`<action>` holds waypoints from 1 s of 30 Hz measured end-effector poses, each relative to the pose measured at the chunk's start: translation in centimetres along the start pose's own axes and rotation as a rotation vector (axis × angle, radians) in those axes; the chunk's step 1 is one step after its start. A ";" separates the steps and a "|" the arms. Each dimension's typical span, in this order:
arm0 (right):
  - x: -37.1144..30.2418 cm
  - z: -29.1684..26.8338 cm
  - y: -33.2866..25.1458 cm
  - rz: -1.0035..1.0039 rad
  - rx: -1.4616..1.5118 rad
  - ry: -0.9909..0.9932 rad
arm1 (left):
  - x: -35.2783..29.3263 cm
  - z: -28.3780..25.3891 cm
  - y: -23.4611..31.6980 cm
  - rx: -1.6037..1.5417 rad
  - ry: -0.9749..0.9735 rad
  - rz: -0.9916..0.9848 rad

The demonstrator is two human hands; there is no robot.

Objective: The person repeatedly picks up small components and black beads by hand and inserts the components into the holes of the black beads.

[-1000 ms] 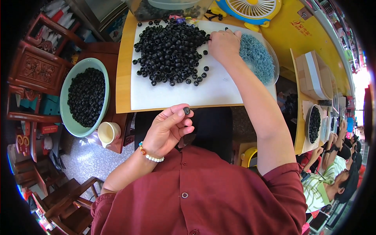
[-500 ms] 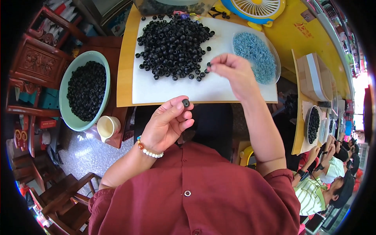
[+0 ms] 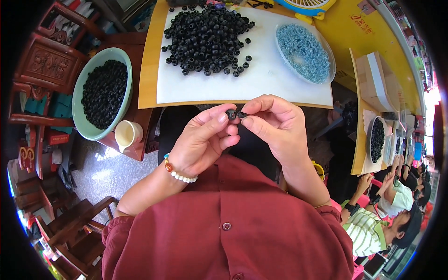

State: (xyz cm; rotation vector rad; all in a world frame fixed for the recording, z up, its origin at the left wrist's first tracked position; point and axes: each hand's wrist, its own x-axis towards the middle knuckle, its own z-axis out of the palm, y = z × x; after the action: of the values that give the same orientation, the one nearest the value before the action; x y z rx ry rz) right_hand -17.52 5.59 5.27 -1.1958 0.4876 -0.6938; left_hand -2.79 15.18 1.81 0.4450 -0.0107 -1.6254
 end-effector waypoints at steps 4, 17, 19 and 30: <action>-0.8 0.4 -0.1 -0.135 -0.177 0.011 | -0.6 0.2 -0.4 0.002 -0.005 0.013; -1.5 1.2 -1.4 -0.497 -0.792 -0.011 | -1.4 0.3 -0.7 0.123 -0.001 0.083; -1.7 1.1 -1.2 -0.370 -0.560 -0.021 | -1.4 0.4 -0.6 0.136 -0.013 0.098; -2.0 1.0 -1.1 0.191 0.037 -0.075 | -1.0 0.5 -1.2 0.455 -0.105 0.466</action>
State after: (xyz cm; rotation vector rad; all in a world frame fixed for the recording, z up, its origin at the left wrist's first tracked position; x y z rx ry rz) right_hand -18.46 7.48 6.60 -1.1199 0.5169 -0.4911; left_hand -4.03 16.18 2.29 0.6493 -0.5350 -1.1754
